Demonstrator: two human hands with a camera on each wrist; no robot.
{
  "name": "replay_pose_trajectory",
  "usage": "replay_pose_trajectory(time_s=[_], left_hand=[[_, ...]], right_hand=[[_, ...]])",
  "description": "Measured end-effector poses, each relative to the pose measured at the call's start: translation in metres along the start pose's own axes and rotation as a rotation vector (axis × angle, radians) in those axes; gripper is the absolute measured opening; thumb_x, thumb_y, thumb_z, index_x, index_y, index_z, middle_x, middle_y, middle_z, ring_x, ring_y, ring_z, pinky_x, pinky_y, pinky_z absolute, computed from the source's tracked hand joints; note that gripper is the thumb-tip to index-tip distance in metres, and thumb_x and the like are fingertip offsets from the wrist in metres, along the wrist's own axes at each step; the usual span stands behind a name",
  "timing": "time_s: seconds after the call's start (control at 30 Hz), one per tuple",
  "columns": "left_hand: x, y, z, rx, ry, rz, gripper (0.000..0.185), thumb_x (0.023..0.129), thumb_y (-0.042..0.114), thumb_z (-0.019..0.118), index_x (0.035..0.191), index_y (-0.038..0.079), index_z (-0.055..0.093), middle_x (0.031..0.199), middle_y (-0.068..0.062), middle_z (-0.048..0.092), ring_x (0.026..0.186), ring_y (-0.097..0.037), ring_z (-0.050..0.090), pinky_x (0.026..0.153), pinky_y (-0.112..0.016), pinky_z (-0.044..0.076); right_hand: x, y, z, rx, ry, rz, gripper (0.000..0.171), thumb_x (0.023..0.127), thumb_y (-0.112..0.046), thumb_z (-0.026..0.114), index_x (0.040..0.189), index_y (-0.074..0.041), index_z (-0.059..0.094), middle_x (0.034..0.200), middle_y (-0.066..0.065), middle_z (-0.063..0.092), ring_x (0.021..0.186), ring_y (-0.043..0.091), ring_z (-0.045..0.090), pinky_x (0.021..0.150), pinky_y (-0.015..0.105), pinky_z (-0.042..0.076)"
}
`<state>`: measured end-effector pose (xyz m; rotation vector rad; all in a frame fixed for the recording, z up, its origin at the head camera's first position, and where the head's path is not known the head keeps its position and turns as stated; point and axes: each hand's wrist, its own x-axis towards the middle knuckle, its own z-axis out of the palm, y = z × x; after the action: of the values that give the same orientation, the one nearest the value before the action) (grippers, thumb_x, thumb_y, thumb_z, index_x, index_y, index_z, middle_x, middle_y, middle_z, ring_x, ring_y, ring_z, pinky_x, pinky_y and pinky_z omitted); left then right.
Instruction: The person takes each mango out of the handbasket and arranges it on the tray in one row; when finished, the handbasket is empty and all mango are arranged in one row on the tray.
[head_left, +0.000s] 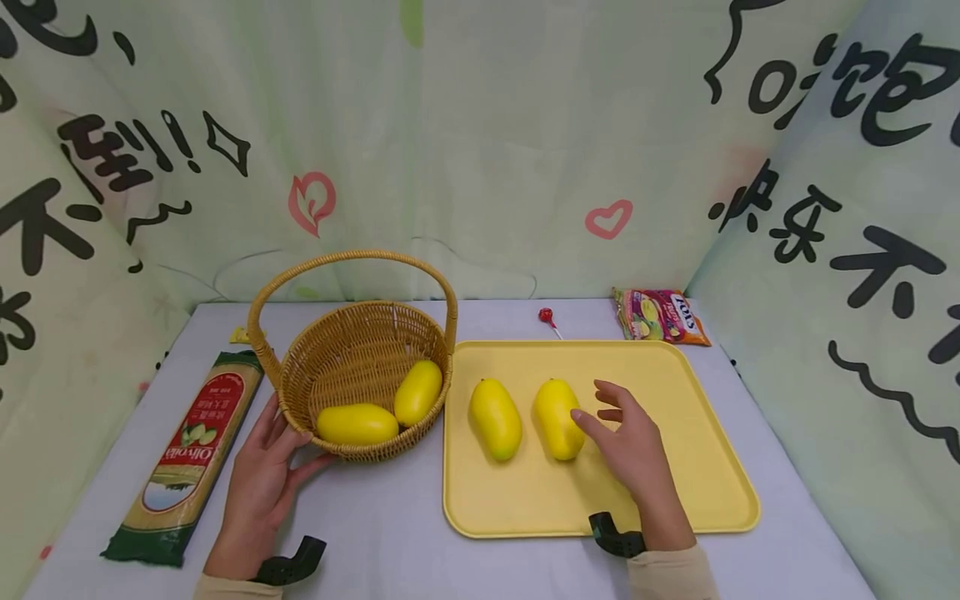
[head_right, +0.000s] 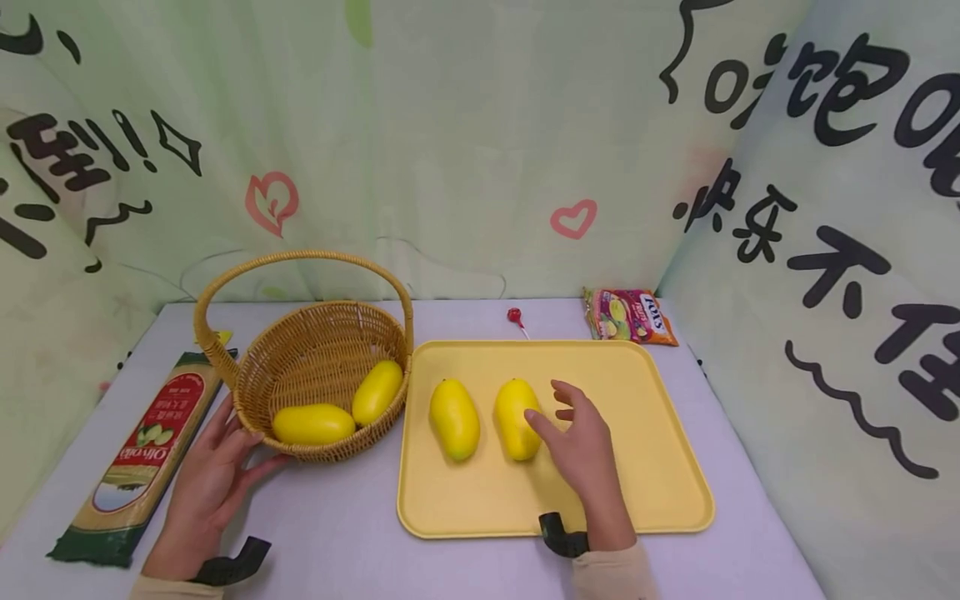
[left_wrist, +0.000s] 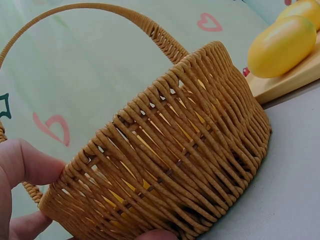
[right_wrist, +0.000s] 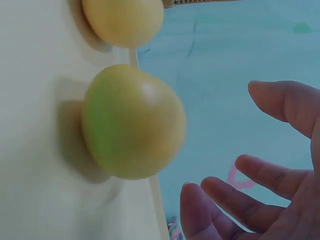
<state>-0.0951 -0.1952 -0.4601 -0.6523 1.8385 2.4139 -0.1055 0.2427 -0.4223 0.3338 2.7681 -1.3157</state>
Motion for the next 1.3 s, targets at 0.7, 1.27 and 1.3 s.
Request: replay_pose_trajectory(time_s=[0.7,1.27,1.3], left_hand=[[0.0,0.002,0.0,0.009,-0.003,-0.018,0.083,0.106,0.005,0.054,0.165,0.051,0.019,0.179,0.005,0.016,0.15,-0.025,0.042,0.095,-0.047,0.063],[0.0,0.0,0.0,0.002,-0.009,0.008,0.083,0.105,0.003,0.053,0.167,0.048,0.02,0.179,0.001,0.017,0.147,-0.025,0.043,0.095,-0.049,0.063],[0.0,0.0,0.001,0.003,-0.009,0.011,0.083,0.105,0.003,0.053,0.167,0.047,0.02,0.179,0.001,0.017,0.147,-0.025,0.043,0.094,-0.049,0.063]], right_hand=[[-0.002,-0.115,0.041,0.186,-0.338,-0.266,0.057,0.093,-0.028,0.082,0.144,-0.017,0.061,0.143,0.009,0.064,0.121,0.026,0.07,0.08,0.035,0.068],[0.043,-0.184,0.095,-0.222,-0.506,-0.443,0.057,0.097,-0.035,0.077,0.144,-0.006,0.063,0.148,0.013,0.064,0.119,0.032,0.071,0.102,0.043,0.061],[0.046,-0.186,0.099,-0.258,-0.502,-0.457,0.057,0.097,-0.035,0.076,0.144,-0.006,0.063,0.148,0.012,0.064,0.126,0.032,0.068,0.106,0.043,0.058]])
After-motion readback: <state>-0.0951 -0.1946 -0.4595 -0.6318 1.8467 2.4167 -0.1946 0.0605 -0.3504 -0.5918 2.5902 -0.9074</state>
